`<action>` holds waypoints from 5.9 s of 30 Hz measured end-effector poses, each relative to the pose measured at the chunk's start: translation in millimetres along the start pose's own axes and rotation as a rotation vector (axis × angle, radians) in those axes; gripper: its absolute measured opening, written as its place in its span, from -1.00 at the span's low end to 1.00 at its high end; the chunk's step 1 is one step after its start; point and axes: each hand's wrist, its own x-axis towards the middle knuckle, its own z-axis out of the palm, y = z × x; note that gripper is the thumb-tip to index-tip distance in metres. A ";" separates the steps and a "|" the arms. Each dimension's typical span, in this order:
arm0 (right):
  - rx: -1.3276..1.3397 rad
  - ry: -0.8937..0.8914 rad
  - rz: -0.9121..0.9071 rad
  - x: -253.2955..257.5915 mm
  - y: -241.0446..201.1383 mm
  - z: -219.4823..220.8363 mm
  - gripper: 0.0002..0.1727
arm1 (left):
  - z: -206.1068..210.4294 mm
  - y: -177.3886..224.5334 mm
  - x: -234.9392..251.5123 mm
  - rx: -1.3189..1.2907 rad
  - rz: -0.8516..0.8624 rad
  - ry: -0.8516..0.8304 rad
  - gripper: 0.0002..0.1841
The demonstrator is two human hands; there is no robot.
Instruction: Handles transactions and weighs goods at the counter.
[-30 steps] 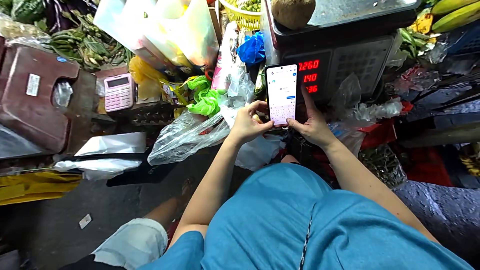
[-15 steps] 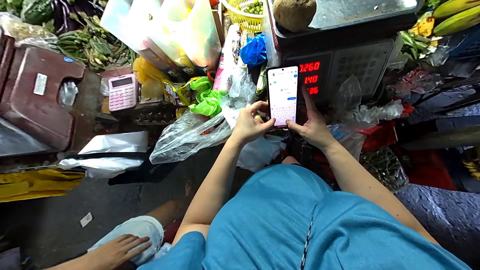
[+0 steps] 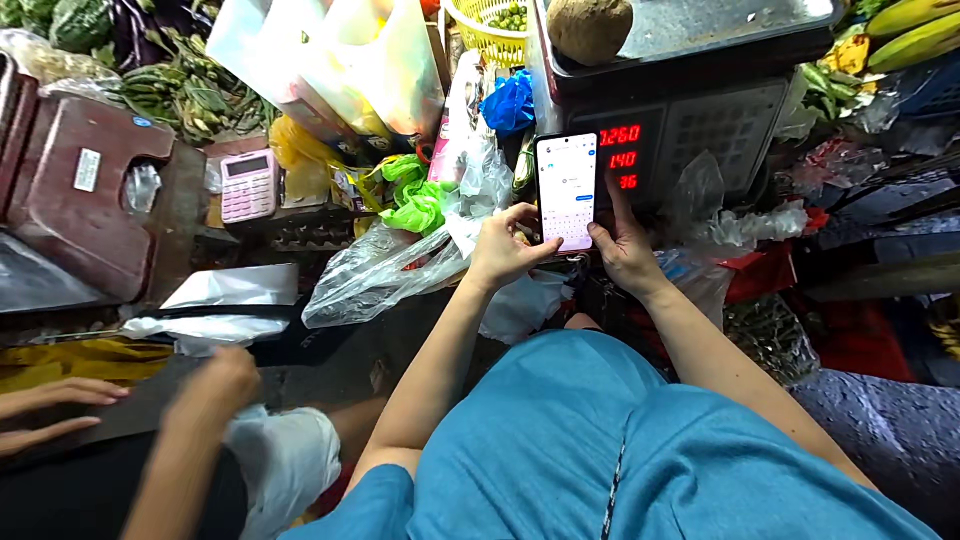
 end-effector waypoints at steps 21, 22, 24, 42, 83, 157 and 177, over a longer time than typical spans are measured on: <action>0.057 0.006 0.004 1.3 3.4 3.7 0.03 | 0.4 1.8 0.2 0.060 -0.013 -0.007 -0.48; 0.055 0.006 0.004 1.2 3.6 3.6 0.03 | 0.4 2.0 0.3 0.063 -0.016 -0.008 -0.48; 0.055 -0.001 0.000 1.2 3.6 3.2 0.02 | -0.3 2.1 0.6 0.061 -0.020 -0.020 -0.47; 0.044 0.017 -0.013 1.2 4.0 3.2 -0.17 | -2.7 3.2 -2.6 0.021 -0.010 -0.035 -0.68; 0.325 -0.045 0.089 -44.8 -55.6 -13.1 -0.67 | 13.9 43.7 -27.0 0.017 0.601 0.257 -0.75; -0.725 0.264 -0.320 -41.5 -0.5 11.0 -0.57 | 34.8 -16.2 -17.5 -0.144 0.030 0.221 -0.67; -0.748 0.272 -0.287 -34.4 -5.1 7.5 -0.56 | 36.2 -13.0 -14.0 -0.094 0.029 0.260 -0.63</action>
